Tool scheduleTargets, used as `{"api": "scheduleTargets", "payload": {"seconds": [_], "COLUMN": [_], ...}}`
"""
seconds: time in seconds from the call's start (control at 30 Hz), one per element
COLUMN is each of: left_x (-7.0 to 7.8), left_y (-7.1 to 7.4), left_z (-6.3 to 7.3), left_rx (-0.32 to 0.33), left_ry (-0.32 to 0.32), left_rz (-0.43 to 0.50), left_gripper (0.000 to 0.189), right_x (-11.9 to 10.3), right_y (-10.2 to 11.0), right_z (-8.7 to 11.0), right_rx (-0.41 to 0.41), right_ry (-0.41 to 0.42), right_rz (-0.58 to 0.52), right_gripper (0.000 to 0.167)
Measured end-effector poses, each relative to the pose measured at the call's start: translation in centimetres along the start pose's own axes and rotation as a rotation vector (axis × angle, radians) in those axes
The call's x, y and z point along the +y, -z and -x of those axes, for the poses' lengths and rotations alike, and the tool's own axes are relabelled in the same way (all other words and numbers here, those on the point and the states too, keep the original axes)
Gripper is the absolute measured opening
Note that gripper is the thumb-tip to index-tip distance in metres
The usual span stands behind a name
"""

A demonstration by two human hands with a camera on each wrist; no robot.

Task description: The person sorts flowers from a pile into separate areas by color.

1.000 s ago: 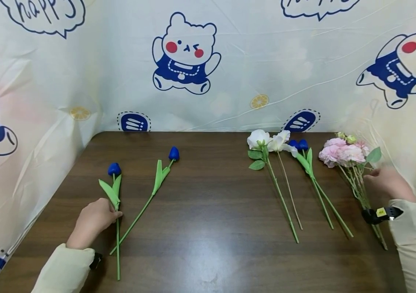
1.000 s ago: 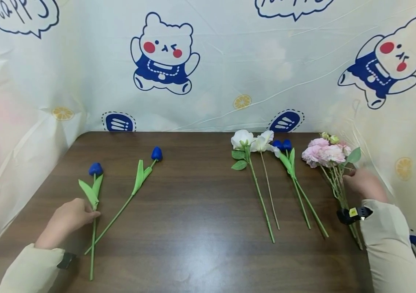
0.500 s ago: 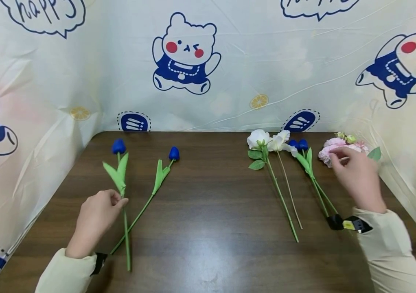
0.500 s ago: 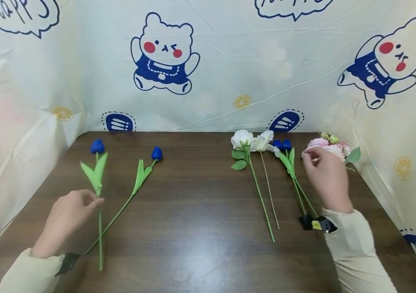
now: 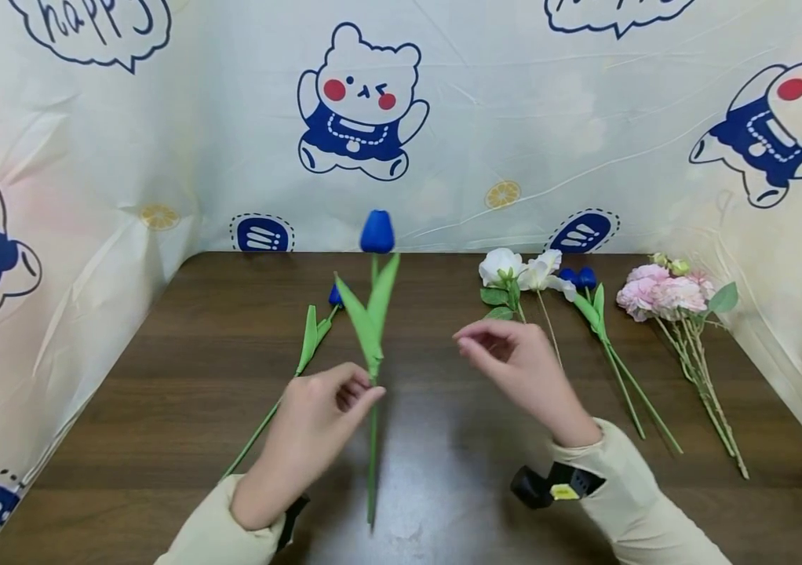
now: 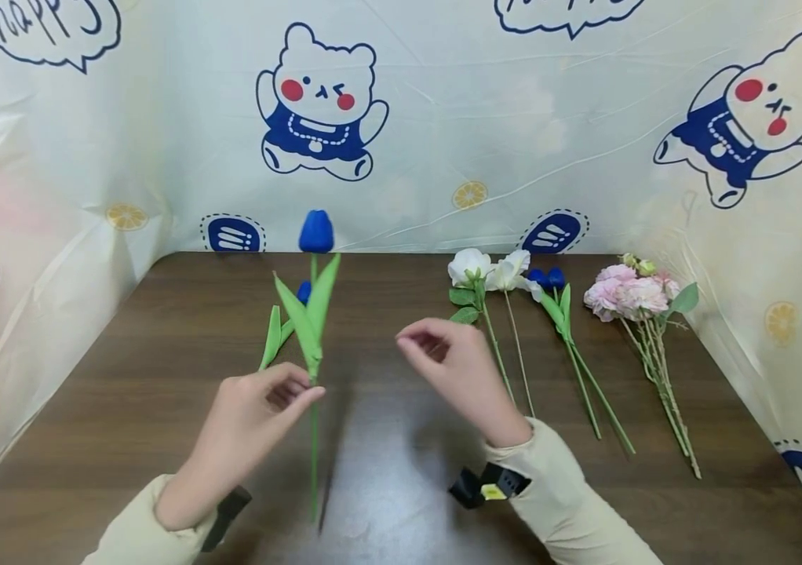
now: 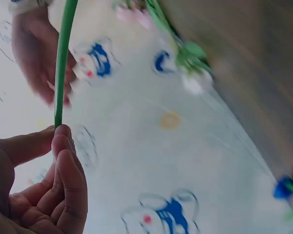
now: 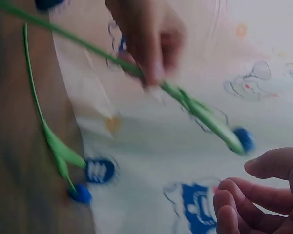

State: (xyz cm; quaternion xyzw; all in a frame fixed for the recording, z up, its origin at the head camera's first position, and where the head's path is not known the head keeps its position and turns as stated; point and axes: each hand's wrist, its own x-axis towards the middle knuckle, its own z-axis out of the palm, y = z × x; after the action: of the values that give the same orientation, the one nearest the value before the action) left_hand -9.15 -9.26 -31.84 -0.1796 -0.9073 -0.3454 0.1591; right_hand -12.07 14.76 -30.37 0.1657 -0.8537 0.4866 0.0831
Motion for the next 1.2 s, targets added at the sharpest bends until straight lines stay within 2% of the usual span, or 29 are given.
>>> {"api": "scheduleTargets", "payload": {"seconds": [0.17,0.3,0.6,0.73,0.9,1.03,1.2], "left_x": [1.8,2.5,2.9,2.4,0.0,-3.3,-7.6], "left_y": [-1.7,-2.4,-2.8,-2.7,-1.9,-0.8,0.8], "left_z": [0.1,0.0,-0.3,-0.6,-0.9,-1.1,-0.8], "left_rx": [-0.023,-0.045,-0.075,-0.102,-0.098,-0.103,-0.124], "left_ry": [-0.105,-0.130,-0.164,-0.172,-0.101,-0.013,0.079], "left_rz": [0.025,0.020,-0.012,-0.104,-0.239,-0.286,-0.341], "left_gripper": [0.012,0.013,0.012,0.014,0.013,0.008,0.009], "right_x": [-0.4,-0.4,-0.2,0.4,2.4,5.1,9.6], "right_y": [-2.6,-3.5,-3.5,-2.1,2.1,6.1,10.7], "right_z": [0.3,0.6,0.6,0.3,-0.1,-0.8,-1.5], "right_rx": [-0.145,-0.192,-0.189,-0.165,-0.099,-0.069,-0.091], "right_ry": [-0.016,-0.056,-0.079,-0.099,-0.161,-0.238,-0.349], "right_rz": [-0.209,-0.320,-0.358,-0.342,-0.236,-0.138,-0.042], "right_gripper": [0.014,0.015,0.013,0.014,0.019,0.023,0.021]}}
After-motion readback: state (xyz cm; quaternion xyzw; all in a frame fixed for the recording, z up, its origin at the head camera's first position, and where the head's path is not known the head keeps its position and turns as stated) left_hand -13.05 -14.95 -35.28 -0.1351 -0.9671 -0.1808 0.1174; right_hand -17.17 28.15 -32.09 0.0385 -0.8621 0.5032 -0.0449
